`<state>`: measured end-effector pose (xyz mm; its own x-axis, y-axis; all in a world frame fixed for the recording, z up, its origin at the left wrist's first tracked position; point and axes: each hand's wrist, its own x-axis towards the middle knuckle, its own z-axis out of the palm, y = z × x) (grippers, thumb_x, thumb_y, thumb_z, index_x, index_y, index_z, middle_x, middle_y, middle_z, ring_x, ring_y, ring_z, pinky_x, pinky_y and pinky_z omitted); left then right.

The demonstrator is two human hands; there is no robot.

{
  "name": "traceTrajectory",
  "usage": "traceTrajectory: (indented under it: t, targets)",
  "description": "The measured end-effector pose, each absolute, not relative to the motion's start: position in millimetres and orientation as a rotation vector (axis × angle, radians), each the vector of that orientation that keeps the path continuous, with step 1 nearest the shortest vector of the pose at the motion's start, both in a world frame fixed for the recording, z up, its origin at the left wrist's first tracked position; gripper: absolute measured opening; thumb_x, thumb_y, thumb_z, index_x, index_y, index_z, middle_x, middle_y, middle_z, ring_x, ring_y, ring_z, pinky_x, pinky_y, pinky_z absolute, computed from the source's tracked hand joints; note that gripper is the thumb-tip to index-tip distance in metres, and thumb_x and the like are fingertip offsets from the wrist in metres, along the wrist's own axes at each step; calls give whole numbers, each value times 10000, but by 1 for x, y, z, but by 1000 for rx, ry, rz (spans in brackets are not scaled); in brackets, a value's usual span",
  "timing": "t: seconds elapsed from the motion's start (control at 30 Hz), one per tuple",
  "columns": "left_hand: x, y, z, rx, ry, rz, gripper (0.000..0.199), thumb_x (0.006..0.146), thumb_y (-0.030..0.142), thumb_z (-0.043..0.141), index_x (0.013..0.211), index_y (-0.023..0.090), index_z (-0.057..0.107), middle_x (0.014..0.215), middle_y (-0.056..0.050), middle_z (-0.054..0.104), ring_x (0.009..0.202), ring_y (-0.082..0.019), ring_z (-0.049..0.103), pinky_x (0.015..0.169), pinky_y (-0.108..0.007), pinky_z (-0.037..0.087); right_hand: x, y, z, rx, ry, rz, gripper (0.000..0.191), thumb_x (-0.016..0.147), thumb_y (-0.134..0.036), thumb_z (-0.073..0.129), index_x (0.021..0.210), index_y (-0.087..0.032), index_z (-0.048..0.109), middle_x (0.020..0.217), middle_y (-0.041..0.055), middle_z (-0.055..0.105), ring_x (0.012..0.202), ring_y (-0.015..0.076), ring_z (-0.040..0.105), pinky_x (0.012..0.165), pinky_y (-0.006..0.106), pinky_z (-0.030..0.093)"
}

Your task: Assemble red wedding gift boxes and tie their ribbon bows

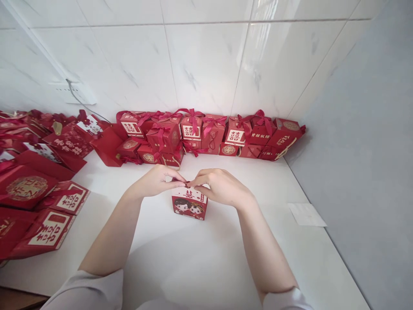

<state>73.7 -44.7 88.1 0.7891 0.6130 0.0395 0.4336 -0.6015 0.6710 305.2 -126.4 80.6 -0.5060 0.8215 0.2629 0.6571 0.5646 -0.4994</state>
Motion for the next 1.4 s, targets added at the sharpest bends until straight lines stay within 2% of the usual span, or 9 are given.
traceTrajectory:
  t: [0.37, 0.5, 0.63, 0.77, 0.9, 1.0, 1.13, 1.27, 1.4]
  targets:
    - [75, -48, 88, 2282, 809, 340, 195, 870, 306, 601, 948, 224, 759, 931, 4, 751, 847, -152, 665, 737, -225, 474, 301, -132, 85, -1282, -2351, 451, 194, 946, -188, 573, 979, -277, 742, 953, 3, 720, 818, 173, 672, 761, 295, 473]
    - [77, -54, 92, 2352, 752, 291, 197, 864, 325, 596, 955, 212, 729, 890, -6, 725, 788, -153, 632, 686, -236, 447, 297, -134, 86, -1322, -2253, 518, 86, 926, -234, 602, 994, -244, 654, 971, 3, 699, 837, 174, 656, 752, 286, 468]
    - [85, -59, 90, 2465, 762, 280, 193, 833, 351, 625, 891, 187, 711, 817, -21, 682, 724, -158, 592, 631, -242, 408, 293, -134, 85, -1433, -2212, 552, 77, 927, -295, 588, 975, -236, 595, 920, 5, 681, 769, 178, 631, 675, 283, 445]
    - [89, -61, 87, 2547, 839, 274, 192, 852, 320, 578, 783, 173, 682, 694, -13, 626, 635, -149, 536, 595, -246, 370, 287, -131, 80, -1446, -2240, 507, 75, 936, -275, 556, 890, -225, 588, 873, 10, 656, 738, 172, 596, 654, 272, 407]
    - [87, -60, 87, 2496, 849, 296, 166, 854, 309, 583, 853, 190, 698, 731, -6, 662, 661, -152, 569, 604, -241, 375, 284, -128, 75, -1436, -2270, 465, 89, 926, -235, 552, 840, -218, 566, 808, -1, 621, 671, 154, 536, 607, 254, 356]
    - [85, -57, 86, 2506, 795, 307, 165, 862, 294, 581, 830, 183, 700, 751, -6, 678, 674, -147, 583, 619, -240, 382, 285, -126, 74, -1404, -2288, 459, 104, 922, -197, 550, 820, -217, 557, 783, -5, 611, 648, 145, 511, 593, 245, 325]
    - [86, -51, 82, 2546, 721, 310, 182, 868, 289, 582, 786, 177, 700, 723, -6, 677, 660, -143, 582, 629, -240, 390, 287, -124, 76, -1358, -2354, 380, 195, 942, -162, 507, 760, -219, 549, 628, -28, 541, 558, 140, 452, 568, 253, 277]
    - [85, -49, 82, 2483, 721, 312, 200, 886, 286, 560, 908, 203, 741, 818, -12, 727, 720, -151, 626, 667, -241, 427, 289, -122, 79, -1359, -2376, 267, 210, 940, -150, 498, 754, -217, 573, 581, -22, 530, 549, 154, 476, 575, 265, 269]
    - [78, -49, 87, 2348, 795, 388, 256, 888, 334, 573, 1070, 248, 732, 1045, -8, 745, 934, -182, 670, 773, -246, 486, 295, -122, 78, -1474, -2272, 330, 180, 963, -191, 471, 890, -226, 631, 701, 10, 647, 624, 173, 557, 590, 257, 320]
